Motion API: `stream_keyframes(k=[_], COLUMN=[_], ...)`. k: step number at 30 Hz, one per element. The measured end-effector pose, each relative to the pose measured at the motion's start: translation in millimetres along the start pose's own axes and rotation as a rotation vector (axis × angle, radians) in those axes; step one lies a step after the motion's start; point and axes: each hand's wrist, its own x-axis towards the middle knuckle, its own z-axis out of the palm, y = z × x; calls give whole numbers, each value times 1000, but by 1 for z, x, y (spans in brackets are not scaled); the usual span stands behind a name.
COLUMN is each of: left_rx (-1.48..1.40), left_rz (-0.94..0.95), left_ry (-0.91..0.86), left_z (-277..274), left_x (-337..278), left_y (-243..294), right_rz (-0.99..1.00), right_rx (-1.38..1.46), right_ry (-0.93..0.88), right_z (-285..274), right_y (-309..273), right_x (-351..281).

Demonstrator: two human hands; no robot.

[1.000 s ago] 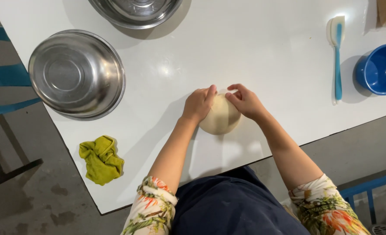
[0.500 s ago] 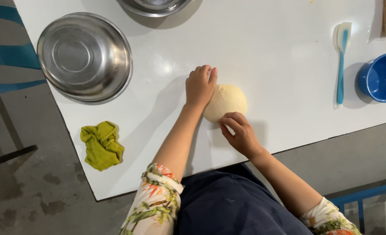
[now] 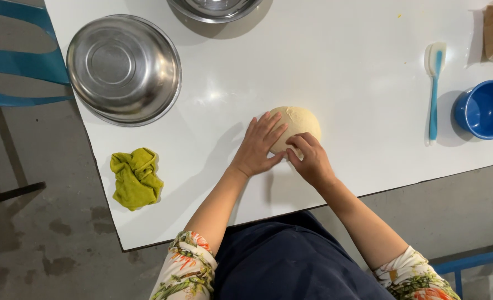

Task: Kneading and shaping a piece of dough into a smooth ball on a tabletop.

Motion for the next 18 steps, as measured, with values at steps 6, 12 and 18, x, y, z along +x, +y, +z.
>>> stream_keyframes(k=[6,12,18], left_rx=[83,76,74], left_rz=[-26,-78,-137], left_ry=[-83,-144,-187], left_z=[11,10,9], left_x=[7,10,10], left_y=[-12,-13,-14], right_rz=[85,19,-213], right_rx=[-29,-87,-201], right_ry=[-26,-23,24], right_z=[-2,2,2], right_y=[-1,10,12], right_x=[6,5,4])
